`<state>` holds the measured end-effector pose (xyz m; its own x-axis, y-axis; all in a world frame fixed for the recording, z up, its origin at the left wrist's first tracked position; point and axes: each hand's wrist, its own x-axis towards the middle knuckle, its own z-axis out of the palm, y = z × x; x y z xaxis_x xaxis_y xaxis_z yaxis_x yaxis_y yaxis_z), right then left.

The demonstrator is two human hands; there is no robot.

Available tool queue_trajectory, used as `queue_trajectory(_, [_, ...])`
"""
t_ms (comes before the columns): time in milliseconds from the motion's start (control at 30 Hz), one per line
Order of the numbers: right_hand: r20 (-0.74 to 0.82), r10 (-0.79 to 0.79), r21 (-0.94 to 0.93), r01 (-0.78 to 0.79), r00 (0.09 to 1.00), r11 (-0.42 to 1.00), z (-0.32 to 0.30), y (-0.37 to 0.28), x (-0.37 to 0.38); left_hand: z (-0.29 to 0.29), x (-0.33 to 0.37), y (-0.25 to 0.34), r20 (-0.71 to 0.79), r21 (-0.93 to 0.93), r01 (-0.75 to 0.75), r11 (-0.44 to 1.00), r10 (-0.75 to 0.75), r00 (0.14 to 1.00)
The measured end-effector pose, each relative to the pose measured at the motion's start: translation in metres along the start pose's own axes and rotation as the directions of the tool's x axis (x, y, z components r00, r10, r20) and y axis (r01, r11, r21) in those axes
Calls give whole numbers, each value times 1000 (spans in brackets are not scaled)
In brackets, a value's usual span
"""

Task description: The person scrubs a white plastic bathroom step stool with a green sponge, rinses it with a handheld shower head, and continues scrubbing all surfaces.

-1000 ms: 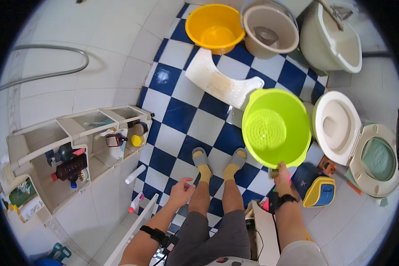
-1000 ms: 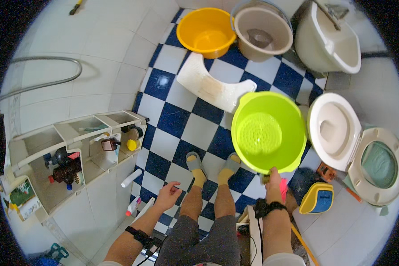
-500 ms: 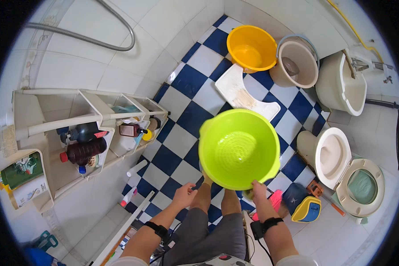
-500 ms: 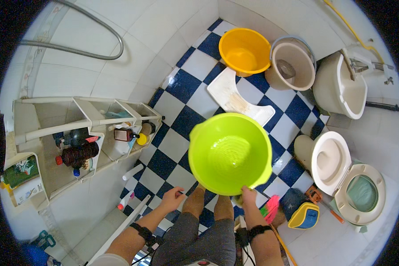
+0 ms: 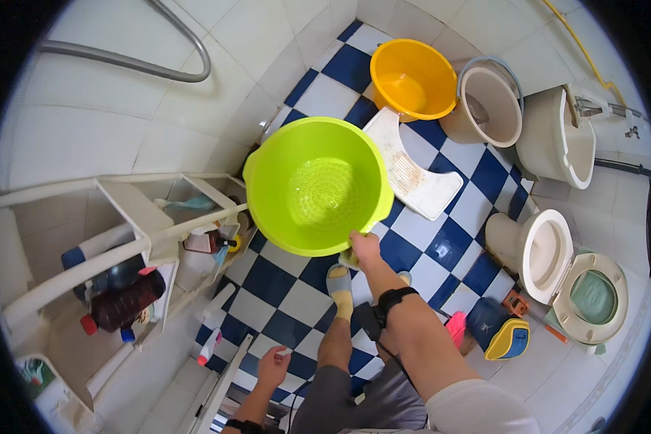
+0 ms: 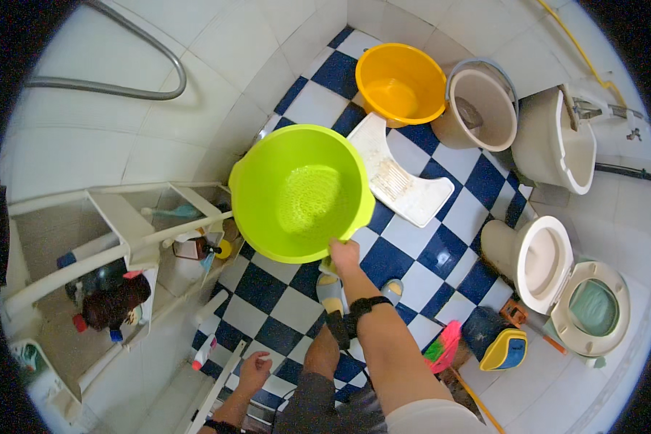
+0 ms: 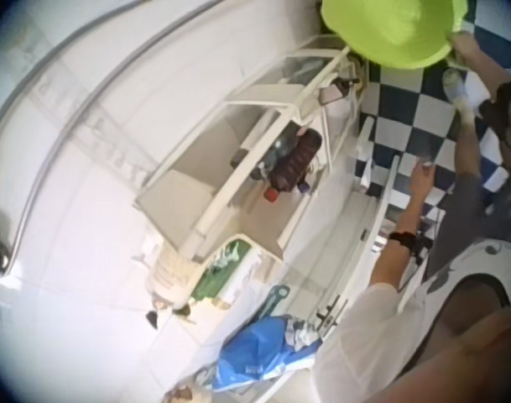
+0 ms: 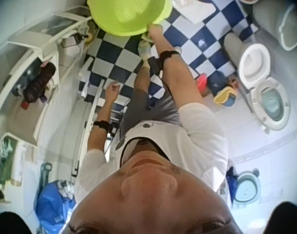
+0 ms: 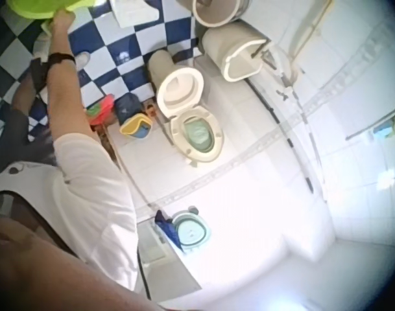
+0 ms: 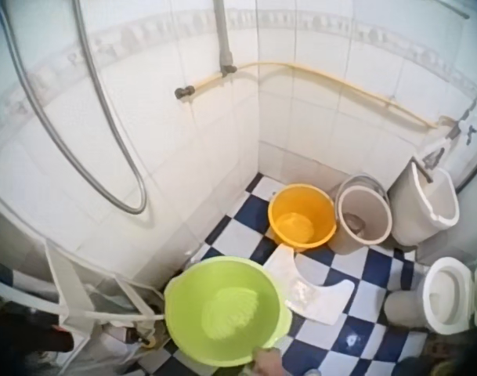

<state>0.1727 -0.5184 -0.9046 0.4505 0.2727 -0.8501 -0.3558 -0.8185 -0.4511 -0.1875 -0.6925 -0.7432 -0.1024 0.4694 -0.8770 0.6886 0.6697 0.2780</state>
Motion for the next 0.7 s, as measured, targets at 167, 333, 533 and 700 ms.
queue_trajectory(167, [35, -40, 20, 39, 999, 999, 43, 5, 36, -5, -9, -17, 40, 21, -1, 1000, 0, 999])
queue_trajectory(333, [158, -149, -33, 156, 976, 987, 79, -7, 53, 0, -13, -6, 35, -114, 135, 984, -131, 991])
queue_trajectory(533, [340, -264, -392, 392, 902, 832, 78, -33, 53, 13, -16, 16, 21, -41, 55, 998, -54, 998])
queue_trajectory(700, [360, -226, -627, 414, 905, 660, -45, 0, 10, 22, -36, 34, -5, -7, -23, 1000, 23, 1000])
